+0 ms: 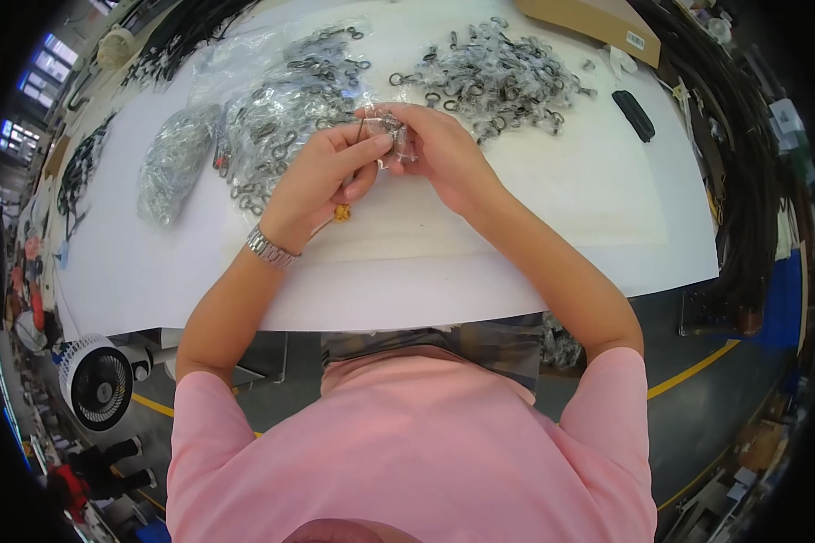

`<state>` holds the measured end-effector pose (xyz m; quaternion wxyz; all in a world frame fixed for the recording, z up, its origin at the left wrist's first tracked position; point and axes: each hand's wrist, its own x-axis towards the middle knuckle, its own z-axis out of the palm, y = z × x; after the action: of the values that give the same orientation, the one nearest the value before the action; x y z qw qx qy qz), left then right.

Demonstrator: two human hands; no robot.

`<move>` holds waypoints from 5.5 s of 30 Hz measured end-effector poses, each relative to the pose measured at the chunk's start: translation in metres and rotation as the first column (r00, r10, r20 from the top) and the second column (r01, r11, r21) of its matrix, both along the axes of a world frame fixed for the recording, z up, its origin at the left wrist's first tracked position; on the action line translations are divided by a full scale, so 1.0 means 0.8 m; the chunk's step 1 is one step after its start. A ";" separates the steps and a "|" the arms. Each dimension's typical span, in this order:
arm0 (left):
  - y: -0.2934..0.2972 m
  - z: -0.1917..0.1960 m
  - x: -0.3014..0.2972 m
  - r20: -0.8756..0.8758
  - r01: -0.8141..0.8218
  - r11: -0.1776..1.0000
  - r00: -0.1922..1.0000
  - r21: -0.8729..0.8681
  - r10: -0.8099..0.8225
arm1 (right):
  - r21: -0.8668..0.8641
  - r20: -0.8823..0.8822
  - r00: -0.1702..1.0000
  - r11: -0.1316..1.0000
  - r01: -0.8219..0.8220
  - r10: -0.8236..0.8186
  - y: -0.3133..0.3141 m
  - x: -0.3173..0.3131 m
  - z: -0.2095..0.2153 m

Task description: Assembling small metal clasps and rings for leather goods.

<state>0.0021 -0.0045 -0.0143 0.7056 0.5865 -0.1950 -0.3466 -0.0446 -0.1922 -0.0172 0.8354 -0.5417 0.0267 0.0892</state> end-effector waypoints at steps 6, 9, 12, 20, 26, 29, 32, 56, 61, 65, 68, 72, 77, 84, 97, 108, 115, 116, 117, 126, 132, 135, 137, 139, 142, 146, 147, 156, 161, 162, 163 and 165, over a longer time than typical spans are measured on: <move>-0.001 0.007 -0.007 0.016 0.010 1.000 1.000 -0.009 -0.010 | -0.003 0.132 0.991 0.999 0.039 -0.038 0.012 -0.007 0.009; -0.001 0.007 -0.006 -0.018 -0.009 1.000 1.000 -0.018 0.009 | 0.027 0.091 0.993 0.997 0.073 -0.075 0.012 -0.005 0.004; 0.007 0.009 0.000 0.019 -0.011 1.000 1.000 -0.023 0.012 | -0.119 0.033 0.999 0.993 0.022 -0.018 0.001 0.001 -0.002; 0.020 0.028 0.011 0.086 0.057 0.986 0.994 0.158 -0.071 | 0.039 -0.007 0.994 0.993 0.112 -0.112 -0.006 -0.001 -0.006; 0.014 0.019 0.005 0.136 -0.193 0.977 0.974 0.096 0.179 | 0.107 -0.026 0.979 0.973 0.206 -0.204 -0.008 -0.004 0.001; 0.015 0.025 0.002 0.140 -0.204 0.974 0.972 0.100 0.189 | 0.104 -0.002 0.975 0.969 0.222 -0.223 -0.008 -0.006 0.003; 0.013 0.027 -0.004 0.069 -0.228 0.974 0.972 0.016 0.226 | 0.102 -0.016 0.971 0.966 0.239 -0.238 -0.007 -0.005 0.000; -0.004 0.018 -0.014 0.335 -0.246 0.966 0.919 0.079 0.207 | -0.005 0.116 0.989 0.996 0.092 -0.090 0.010 -0.012 -0.015; 0.003 0.019 -0.001 0.259 -0.151 0.988 0.954 -0.017 0.150 | 0.093 0.117 0.993 0.995 0.022 -0.033 0.010 -0.014 0.003; 0.008 0.025 -0.001 0.241 -0.114 0.993 0.963 -0.040 0.120 | 0.134 0.116 0.991 0.987 -0.087 0.072 0.003 -0.009 0.001; 0.007 0.028 -0.003 0.241 -0.108 0.994 0.964 -0.035 0.114 | 0.101 0.148 0.983 0.987 -0.123 0.107 0.005 -0.009 -0.010; 0.004 0.036 -0.008 0.230 -0.122 0.992 0.965 -0.023 0.124 | 0.055 0.176 0.976 0.988 -0.142 0.131 0.006 -0.011 -0.009; 0.036 0.046 0.019 0.162 -0.019 1.000 0.987 0.013 0.017 | -0.013 0.126 0.990 0.998 -0.061 0.062 0.010 -0.015 0.012; 0.026 0.036 0.010 0.197 0.071 0.997 0.978 -0.035 -0.063 | 0.107 0.054 0.869 0.863 -0.494 0.491 -0.016 -0.011 0.016; 0.008 0.034 -0.002 0.207 -0.156 0.988 0.967 0.005 0.151 | -0.737 0.306 0.932 0.668 0.103 0.194 0.003 -0.030 0.028; 0.014 0.036 0.000 0.518 -0.018 0.995 0.853 -0.096 0.065 | 0.287 -0.198 0.872 0.877 -0.384 0.447 -0.033 -0.015 0.017; 0.038 0.030 0.009 0.283 0.132 0.990 0.952 -0.050 -0.113 | 0.165 -0.218 0.921 0.942 -0.292 0.323 -0.017 -0.016 0.010; 0.040 0.023 0.012 0.209 0.146 0.979 0.971 -0.143 -0.114 | 0.056 -0.183 0.938 0.956 -0.289 0.294 -0.012 -0.017 0.016; 0.042 0.018 0.013 0.133 0.154 0.959 0.983 -0.237 -0.125 | -0.051 -0.144 0.953 0.960 -0.276 0.266 -0.008 -0.018 0.019; 0.032 0.013 0.045 0.627 -0.288 0.942 0.770 0.174 0.119 | -0.401 0.131 0.991 0.913 0.075 -0.023 -0.014 -0.022 0.037; 0.040 0.042 0.010 0.389 -0.073 0.986 0.921 0.152 0.009 | -0.607 0.452 0.883 0.680 0.411 -0.130 0.008 -0.018 0.017; 0.024 0.044 0.002 0.277 0.008 0.996 0.960 0.087 -0.032 | -0.725 0.623 0.782 0.390 0.567 0.021 0.002 -0.025 0.020; 0.019 0.033 -0.001 0.147 0.045 0.999 0.988 0.011 -0.046 | -0.705 0.687 0.724 0.308 0.639 0.069 0.004 -0.023 0.012; 0.014 0.023 0.001 0.126 0.072 0.997 0.989 0.014 -0.073 | -0.665 0.727 0.683 0.320 0.675 0.072 0.007 -0.023 0.013; 0.008 0.017 -0.002 0.075 0.077 0.997 0.994 0.008 -0.077 | -0.701 0.711 0.678 0.260 0.664 0.188 0.007 -0.024 0.017; -0.001 0.015 -0.002 0.081 0.052 0.999 0.995 0.003 -0.053 | -0.615 0.784 0.559 0.209 0.761 0.269 0.005 -0.027 0.016; 0.003 0.017 -0.004 0.104 0.078 0.997 0.992 -0.013 -0.076 | -0.611 0.784 0.547 0.210 0.763 0.293 0.006 -0.026 0.015; 0.005 0.014 -0.018 0.071 -0.037 0.999 0.997 0.002 0.037 | -0.595 0.776 0.511 0.159 0.788 0.371 0.006 -0.026 0.005; -0.001 0.006 -0.017 0.039 -0.114 0.993 0.993 -0.037 0.115 | -0.536 0.807 0.451 0.154 0.830 0.381 0.008 -0.030 0.006; 0.000 0.001 -0.015 0.039 -0.113 0.993 0.993 -0.036 0.115 | -0.536 0.808 0.451 0.154 0.830 0.380 0.008 -0.031 0.005; 0.002 0.001 -0.011 0.012 -0.099 0.994 0.995 -0.043 0.100 | -0.556 0.798 0.467 0.166 0.815 0.381 0.008 -0.029 0.005; 0.009 0.001 -0.007 -0.021 -0.090 0.995 0.996 -0.047 0.089 | -0.579 0.787 0.485 0.182 0.795 0.382 0.006 -0.025 0.003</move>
<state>-0.0032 0.0025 -0.0137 0.7362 0.5742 -0.1702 -0.3151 -0.0644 -0.1877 -0.0147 0.1976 -0.8790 -0.2354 -0.3646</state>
